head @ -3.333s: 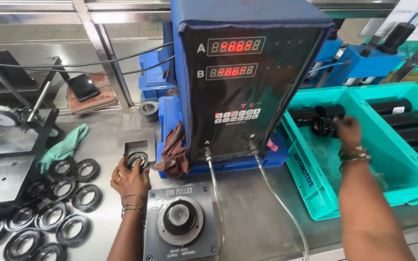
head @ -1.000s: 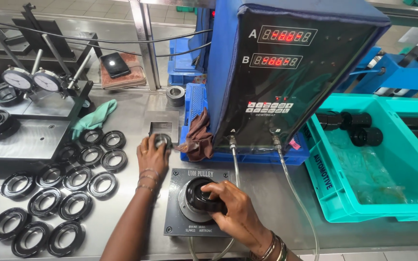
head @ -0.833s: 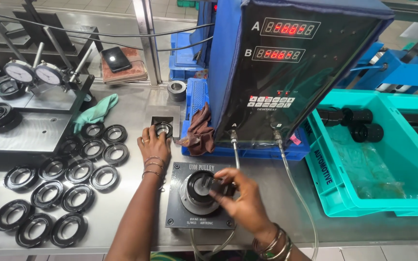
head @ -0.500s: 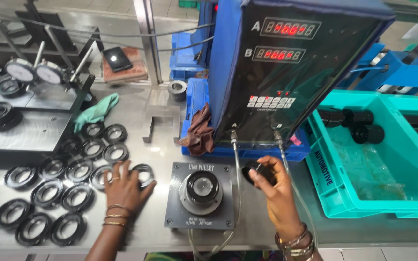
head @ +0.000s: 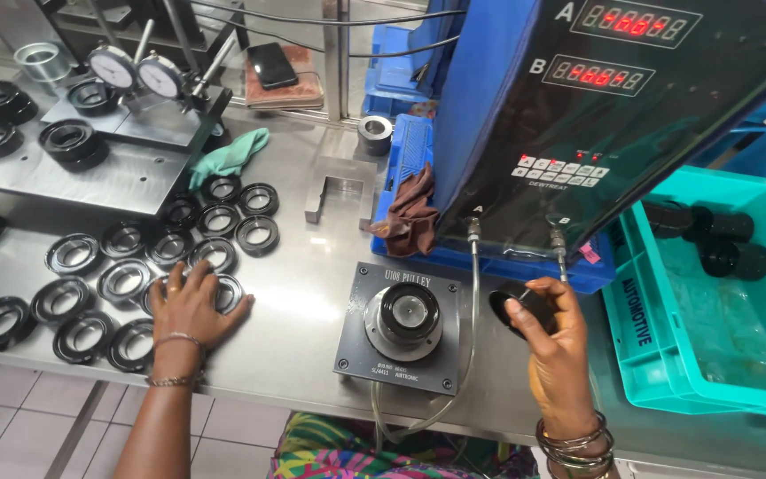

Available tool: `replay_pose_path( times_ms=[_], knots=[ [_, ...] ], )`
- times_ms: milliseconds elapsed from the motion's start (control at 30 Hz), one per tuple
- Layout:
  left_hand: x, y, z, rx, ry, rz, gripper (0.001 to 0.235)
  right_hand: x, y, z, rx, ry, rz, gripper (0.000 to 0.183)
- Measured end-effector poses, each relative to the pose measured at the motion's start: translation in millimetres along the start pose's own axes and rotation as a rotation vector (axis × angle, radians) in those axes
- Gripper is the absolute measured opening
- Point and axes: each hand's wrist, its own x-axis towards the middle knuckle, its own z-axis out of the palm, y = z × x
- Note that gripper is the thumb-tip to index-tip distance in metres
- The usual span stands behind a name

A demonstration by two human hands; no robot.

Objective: The recorder is using a digital measurement device to inspect the dimensions of metal pulleys on a fabrication floor.

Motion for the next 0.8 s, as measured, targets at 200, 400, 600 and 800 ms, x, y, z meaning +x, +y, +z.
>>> replay_pose_path(
  times_ms=[200,400,600,800],
  knots=[
    [20,-46,13,0.091,-0.017,0.003,0.082,1,-1,-8,0.058,0.022,-0.038,0.032],
    [23,-55,45,0.012,0.153,-0.143,0.065,1,4,-9,0.075,0.034,-0.002,0.033],
    [-44,163,-55,-0.909,0.372,0.635,0.088,7,-6,10,0.105,0.016,-0.005,0.033],
    [-70,226,-82,-0.624,0.299,0.778,0.036,0,-8,-6,0.075,0.031,-0.056,0.031]
  ],
)
